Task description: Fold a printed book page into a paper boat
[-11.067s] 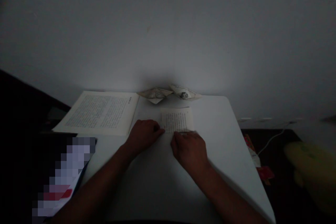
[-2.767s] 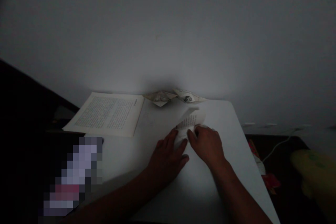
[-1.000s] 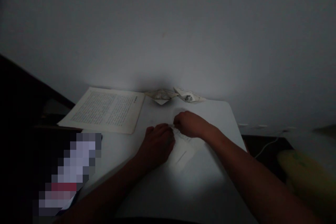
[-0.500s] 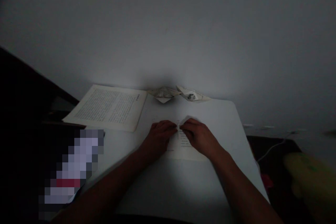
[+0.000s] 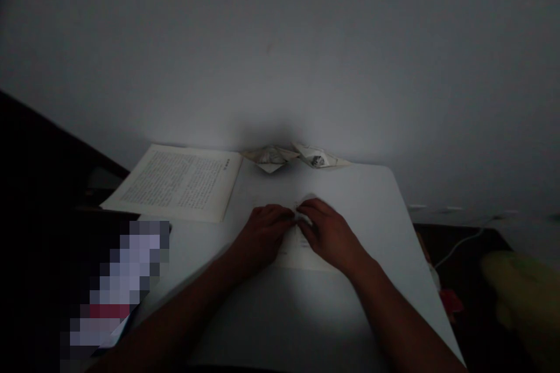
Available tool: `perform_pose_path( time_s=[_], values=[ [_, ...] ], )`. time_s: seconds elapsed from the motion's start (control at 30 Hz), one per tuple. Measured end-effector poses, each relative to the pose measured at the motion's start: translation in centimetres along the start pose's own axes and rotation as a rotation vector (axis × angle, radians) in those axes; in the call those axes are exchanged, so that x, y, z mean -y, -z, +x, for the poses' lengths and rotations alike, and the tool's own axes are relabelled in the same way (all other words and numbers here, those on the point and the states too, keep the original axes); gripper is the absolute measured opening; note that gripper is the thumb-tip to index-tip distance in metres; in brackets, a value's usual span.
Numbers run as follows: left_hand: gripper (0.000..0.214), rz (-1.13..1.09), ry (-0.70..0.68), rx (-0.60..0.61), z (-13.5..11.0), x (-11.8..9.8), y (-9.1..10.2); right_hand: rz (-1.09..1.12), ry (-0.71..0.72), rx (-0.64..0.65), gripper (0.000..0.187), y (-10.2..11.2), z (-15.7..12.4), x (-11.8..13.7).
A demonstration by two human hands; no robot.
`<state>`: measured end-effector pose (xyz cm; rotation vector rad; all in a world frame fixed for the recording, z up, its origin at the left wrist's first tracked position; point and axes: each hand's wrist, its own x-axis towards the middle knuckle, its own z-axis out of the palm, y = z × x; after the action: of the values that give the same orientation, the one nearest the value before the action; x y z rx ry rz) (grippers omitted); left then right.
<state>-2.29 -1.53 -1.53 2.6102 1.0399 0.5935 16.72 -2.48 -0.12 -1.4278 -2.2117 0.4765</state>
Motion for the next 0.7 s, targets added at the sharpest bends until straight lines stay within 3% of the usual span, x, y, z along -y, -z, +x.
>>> perform_pose_path(
  time_s=[0.17,0.47,0.7],
  values=[
    [0.023,0.052,0.063,-0.014,0.0,-0.4,-0.3,-0.025,-0.057,-0.026,0.030,-0.4,0.5,0.1],
    [0.020,-0.035,0.153,-0.032,0.7,-0.3,0.0,-0.330,-0.014,-0.005,0.037,-0.3,0.8,-0.2],
    [0.027,0.023,0.175,-0.055,1.6,0.3,0.1,-0.368,-0.051,-0.037,0.037,-0.6,0.6,-0.5]
  ],
)
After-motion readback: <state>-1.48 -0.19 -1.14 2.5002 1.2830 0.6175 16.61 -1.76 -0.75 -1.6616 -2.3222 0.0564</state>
